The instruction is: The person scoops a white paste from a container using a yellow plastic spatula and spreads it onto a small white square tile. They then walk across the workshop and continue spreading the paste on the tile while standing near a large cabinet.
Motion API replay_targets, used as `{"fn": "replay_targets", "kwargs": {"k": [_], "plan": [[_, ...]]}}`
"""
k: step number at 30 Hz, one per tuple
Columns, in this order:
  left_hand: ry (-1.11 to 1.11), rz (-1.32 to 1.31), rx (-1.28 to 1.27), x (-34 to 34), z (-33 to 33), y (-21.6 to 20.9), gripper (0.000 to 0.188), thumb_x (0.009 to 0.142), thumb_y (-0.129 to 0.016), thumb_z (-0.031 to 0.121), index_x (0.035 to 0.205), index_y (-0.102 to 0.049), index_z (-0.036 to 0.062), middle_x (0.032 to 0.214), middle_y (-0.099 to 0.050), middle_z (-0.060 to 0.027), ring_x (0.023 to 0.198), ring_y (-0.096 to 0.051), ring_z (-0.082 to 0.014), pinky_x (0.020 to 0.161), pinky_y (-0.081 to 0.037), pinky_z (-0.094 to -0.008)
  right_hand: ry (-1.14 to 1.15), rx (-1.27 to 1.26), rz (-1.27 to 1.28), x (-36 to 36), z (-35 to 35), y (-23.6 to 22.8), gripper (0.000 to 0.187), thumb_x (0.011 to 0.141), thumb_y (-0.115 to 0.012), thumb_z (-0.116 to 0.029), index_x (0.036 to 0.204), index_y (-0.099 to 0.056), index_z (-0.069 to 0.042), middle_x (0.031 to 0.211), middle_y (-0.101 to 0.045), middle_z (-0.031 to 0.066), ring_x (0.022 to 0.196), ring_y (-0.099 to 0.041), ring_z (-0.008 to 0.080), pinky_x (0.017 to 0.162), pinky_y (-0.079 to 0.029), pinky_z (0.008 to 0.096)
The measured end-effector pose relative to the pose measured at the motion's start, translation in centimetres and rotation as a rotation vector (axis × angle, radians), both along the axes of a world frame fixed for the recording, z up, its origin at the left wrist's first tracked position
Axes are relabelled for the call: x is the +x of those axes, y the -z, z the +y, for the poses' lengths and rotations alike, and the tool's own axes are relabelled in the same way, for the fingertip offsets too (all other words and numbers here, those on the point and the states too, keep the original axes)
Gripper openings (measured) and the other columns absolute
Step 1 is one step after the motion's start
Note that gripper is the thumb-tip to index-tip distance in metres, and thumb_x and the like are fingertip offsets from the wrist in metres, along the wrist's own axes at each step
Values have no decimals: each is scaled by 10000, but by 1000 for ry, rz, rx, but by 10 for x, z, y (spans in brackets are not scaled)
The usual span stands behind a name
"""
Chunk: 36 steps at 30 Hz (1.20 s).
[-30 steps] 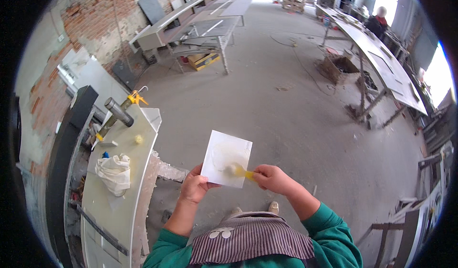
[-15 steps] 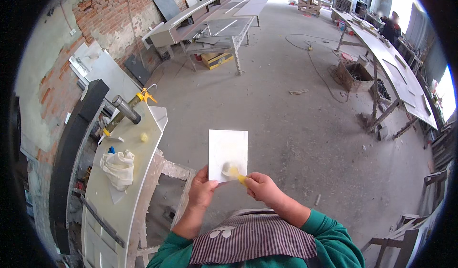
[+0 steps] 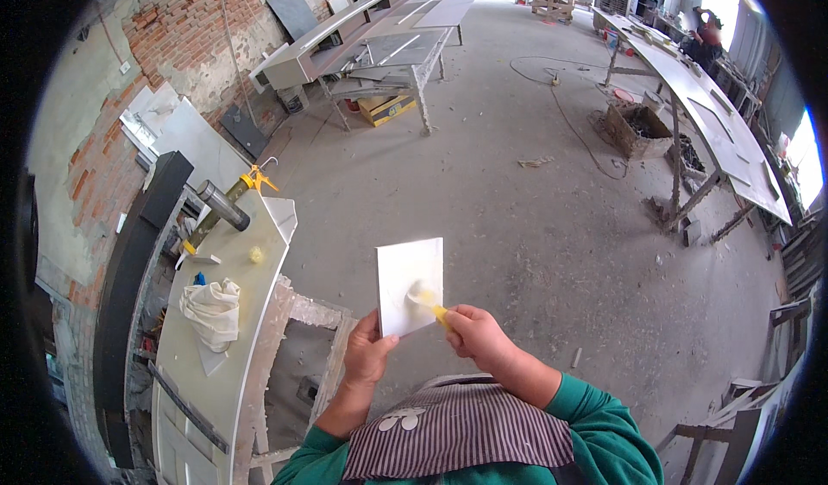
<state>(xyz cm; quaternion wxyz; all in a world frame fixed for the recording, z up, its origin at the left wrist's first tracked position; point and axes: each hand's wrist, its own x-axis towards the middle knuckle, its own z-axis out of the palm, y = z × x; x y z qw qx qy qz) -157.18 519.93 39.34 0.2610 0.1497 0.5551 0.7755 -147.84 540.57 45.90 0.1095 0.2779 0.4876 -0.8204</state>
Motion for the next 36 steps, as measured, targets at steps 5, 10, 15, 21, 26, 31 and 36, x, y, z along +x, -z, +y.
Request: {"fn": "replay_targets", "kwargs": {"k": [5, 10, 15, 21, 26, 31, 36], "plan": [[45, -4, -253, 5, -2, -1, 595, 794, -539, -86, 1384, -477, -36, 1278, -602, -131, 1168, -604, -263, 991, -517, -437, 51, 21, 47, -12, 8, -7, 223, 1019, -465, -213, 1084, -568, -26, 658, -478, -19, 495, -336, 60, 438, -265, 226], [47, -464, 377, 15, 4, -9, 582, 825, -464, -66, 1403, -439, -13, 1340, -550, -193, 1200, -587, -345, 969, -532, -544, -15, 357, 266, -14, 25, -16, 350, 1044, -445, -223, 1304, -557, -17, 690, -525, -12, 576, -423, 61, 526, -360, 199], [-22, -422, 417, 17, 11, -9, 566, 838, -465, -49, 1402, -441, 4, 1358, -543, -184, 1215, -575, -356, 981, -528, -548, -60, 1307, 481, -9, 17, -11, 366, 964, -545, -169, 1327, -589, -144, 952, -632, 197, 824, -650, 330, 753, -533, 400], [-73, -123, 154, 18, 12, -5, 556, 846, -473, -44, 1397, -460, 26, 1355, -552, -168, 1223, -570, -344, 982, -532, -527, -453, 1414, 336, 1, -10, -12, 390, 906, -557, -221, 1290, -597, -168, 834, -646, 179, 752, -662, 368, 669, -545, 468], [-96, -250, 177, 17, 7, -1, 548, 841, -467, -83, 1376, -493, 34, 1330, -573, -161, 1226, -568, -334, 981, -536, -499, -240, 1464, 403, -11, -3, -20, 345, 910, -534, -233, 1226, -639, -142, 783, -638, 178, 733, -655, 361, 655, -537, 469], [-116, -98, 21, 18, 5, -1, 545, 838, -462, -107, 1364, -504, 29, 1319, -579, -159, 1221, -571, -335, 985, -527, -510, -568, 1430, 368, -14, -9, -26, 343, 918, -517, -237, 1222, -629, -127, 782, -658, 179, 745, -663, 357, 648, -539, 471], [-93, -114, 28, 18, 3, 4, 561, 830, -469, -110, 1375, -487, 21, 1323, -573, -154, 1214, -574, -329, 985, -523, -516, -414, 1501, 353, -19, -6, -28, 329, 940, -534, -220, 1230, -654, -120, 767, -658, 153, 716, -654, 336, 638, -535, 452]]}}
